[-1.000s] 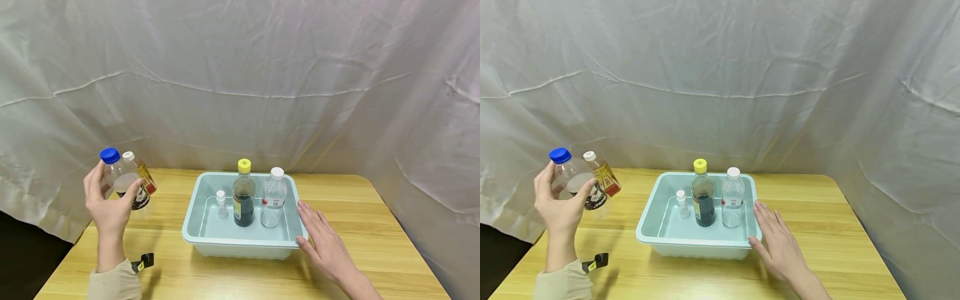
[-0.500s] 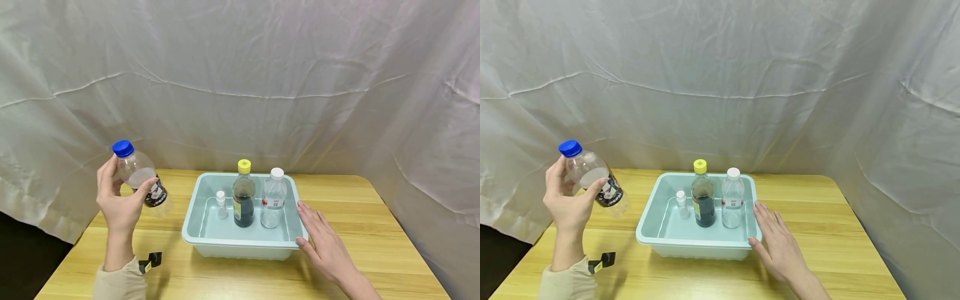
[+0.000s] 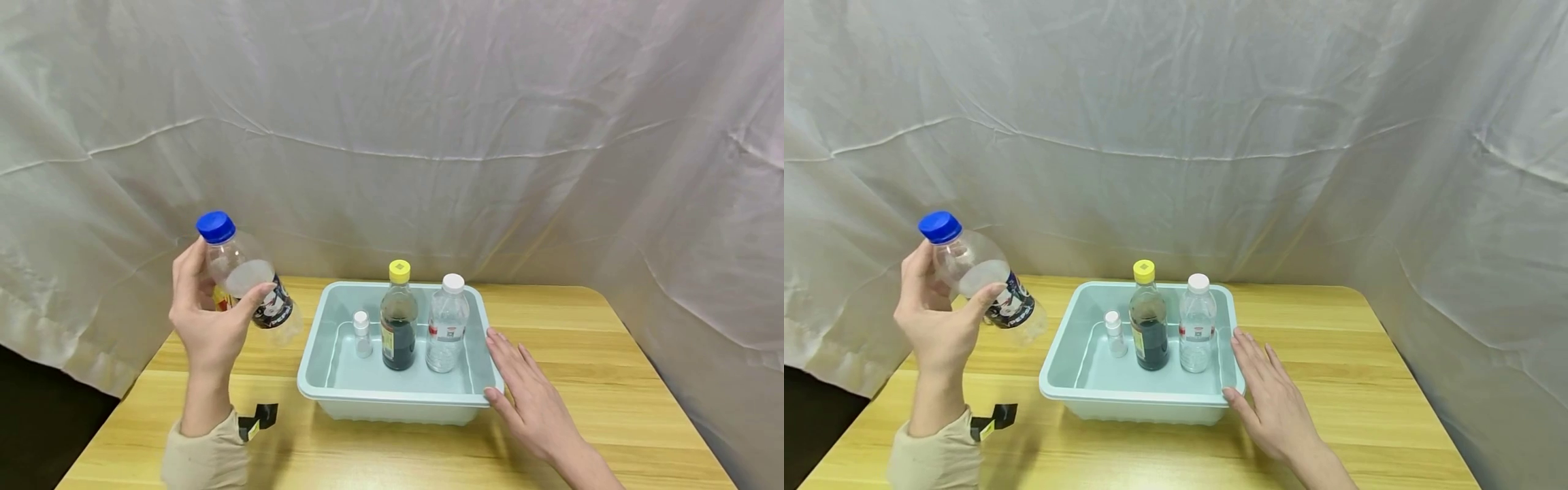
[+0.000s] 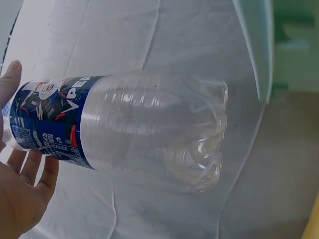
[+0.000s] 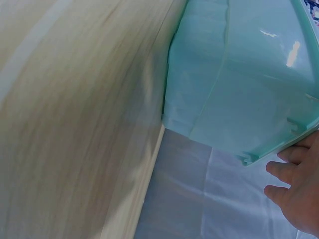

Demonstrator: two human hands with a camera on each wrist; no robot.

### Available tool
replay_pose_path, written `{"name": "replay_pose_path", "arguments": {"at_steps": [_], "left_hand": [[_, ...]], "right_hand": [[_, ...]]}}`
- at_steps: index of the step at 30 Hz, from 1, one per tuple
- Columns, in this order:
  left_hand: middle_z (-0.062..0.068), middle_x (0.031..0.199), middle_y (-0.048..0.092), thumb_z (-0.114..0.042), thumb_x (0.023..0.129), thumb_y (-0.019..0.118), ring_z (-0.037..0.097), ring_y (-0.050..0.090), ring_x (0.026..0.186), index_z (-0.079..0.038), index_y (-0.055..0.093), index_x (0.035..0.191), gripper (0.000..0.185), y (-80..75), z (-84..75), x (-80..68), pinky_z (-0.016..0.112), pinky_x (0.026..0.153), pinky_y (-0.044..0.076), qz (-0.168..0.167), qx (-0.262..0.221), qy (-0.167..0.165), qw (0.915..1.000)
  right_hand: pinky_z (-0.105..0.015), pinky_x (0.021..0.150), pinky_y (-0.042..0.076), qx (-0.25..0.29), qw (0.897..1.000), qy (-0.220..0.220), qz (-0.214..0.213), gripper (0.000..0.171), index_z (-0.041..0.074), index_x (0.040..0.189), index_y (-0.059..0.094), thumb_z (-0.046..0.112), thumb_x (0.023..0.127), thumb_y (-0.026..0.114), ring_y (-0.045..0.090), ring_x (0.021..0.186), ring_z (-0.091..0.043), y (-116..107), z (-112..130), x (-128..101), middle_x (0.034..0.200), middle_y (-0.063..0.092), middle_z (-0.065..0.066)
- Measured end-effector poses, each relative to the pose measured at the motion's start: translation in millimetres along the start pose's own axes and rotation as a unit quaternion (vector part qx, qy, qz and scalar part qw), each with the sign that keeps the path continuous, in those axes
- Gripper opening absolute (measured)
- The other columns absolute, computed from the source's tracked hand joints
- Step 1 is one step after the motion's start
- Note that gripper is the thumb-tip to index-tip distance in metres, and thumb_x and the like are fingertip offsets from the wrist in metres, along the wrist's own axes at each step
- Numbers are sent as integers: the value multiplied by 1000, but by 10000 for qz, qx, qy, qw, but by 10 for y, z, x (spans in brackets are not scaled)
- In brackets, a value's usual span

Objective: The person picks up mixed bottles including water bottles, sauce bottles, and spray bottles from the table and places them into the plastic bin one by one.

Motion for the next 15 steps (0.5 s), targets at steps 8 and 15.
{"name": "replay_pose_path", "arguments": {"at_steps": [8,15], "left_hand": [[13,135,56,-35,73,96,27,59,115,8,53,144,94,198,-71,-27,26,94,54,435,-249,163,9986],[19,137,55,-42,79,91,26,58,119,9,54,143,90,375,-101,-119,27,98,54,901,-313,253,9951]], "right_hand": [[-34,130,11,25,10000,13,4,65,0,159,37,42,111,45,35,153,-29,-4,3,12,164,38,-18],[-33,130,10,30,10000,-1,13,65,-1,159,37,41,110,45,35,152,-29,-8,3,8,164,38,-19]]}}
Point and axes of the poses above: each hand's wrist, its own x-axis towards the middle knuckle, its own y-axis out of the palm, z = x × y, the point moved 4 cm from there along x, towards the middle knuckle
